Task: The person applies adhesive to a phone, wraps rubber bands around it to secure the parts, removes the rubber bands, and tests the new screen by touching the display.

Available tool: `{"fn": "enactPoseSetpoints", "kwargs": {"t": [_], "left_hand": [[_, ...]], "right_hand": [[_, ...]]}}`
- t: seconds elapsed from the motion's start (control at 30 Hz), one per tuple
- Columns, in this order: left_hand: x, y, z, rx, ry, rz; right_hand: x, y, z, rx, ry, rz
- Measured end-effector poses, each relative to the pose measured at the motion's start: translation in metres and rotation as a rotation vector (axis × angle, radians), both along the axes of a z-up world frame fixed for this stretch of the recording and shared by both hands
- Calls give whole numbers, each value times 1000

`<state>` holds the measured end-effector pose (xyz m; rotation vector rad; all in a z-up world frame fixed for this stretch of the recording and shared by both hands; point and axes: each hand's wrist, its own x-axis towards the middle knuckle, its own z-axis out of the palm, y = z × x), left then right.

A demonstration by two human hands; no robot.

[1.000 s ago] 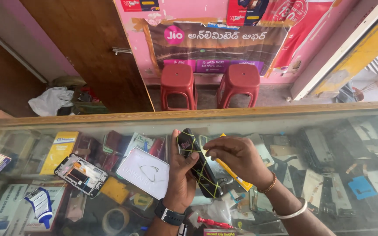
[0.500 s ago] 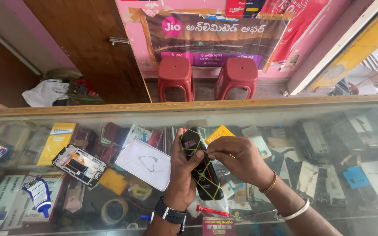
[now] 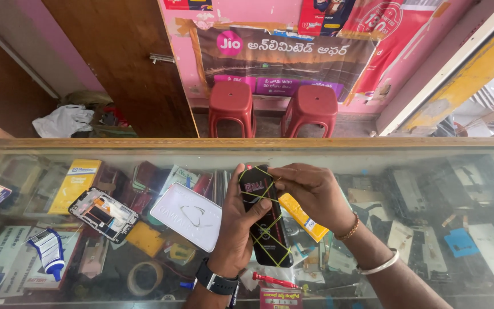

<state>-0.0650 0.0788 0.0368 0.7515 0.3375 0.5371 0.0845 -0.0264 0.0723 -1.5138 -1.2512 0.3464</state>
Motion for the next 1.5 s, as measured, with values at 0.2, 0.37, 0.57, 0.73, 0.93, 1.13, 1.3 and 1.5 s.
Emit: {"fn": "enactPoseSetpoints", "kwargs": {"t": [0.2,0.37,0.57,0.73,0.93,1.13,1.3,1.5], "left_hand": [[-3,-2,2,37,115,-27],[3,4,-4,71,105,-3],[13,6,-15,68,152,12],[15,7,-11,114,157,13],[18,3,-12,208,23,127],[8,21,-11,299,220,5],[3,30,-3,407,269,-109],[2,23,-2,382,218,-109]], "right_hand": [[8,-2,-6,80,-240,-56],[7,7,-23,40,-114,-128],[12,19,-43,14,-3,-198],[12,9,-54,55,343,-182],[-16,-15,-74,4,1405,115],[-29,-27,-56,20,1537,475],[-32,-36,-54,23,1648,628],[-33,-40,-62,4,1772,604]]}}
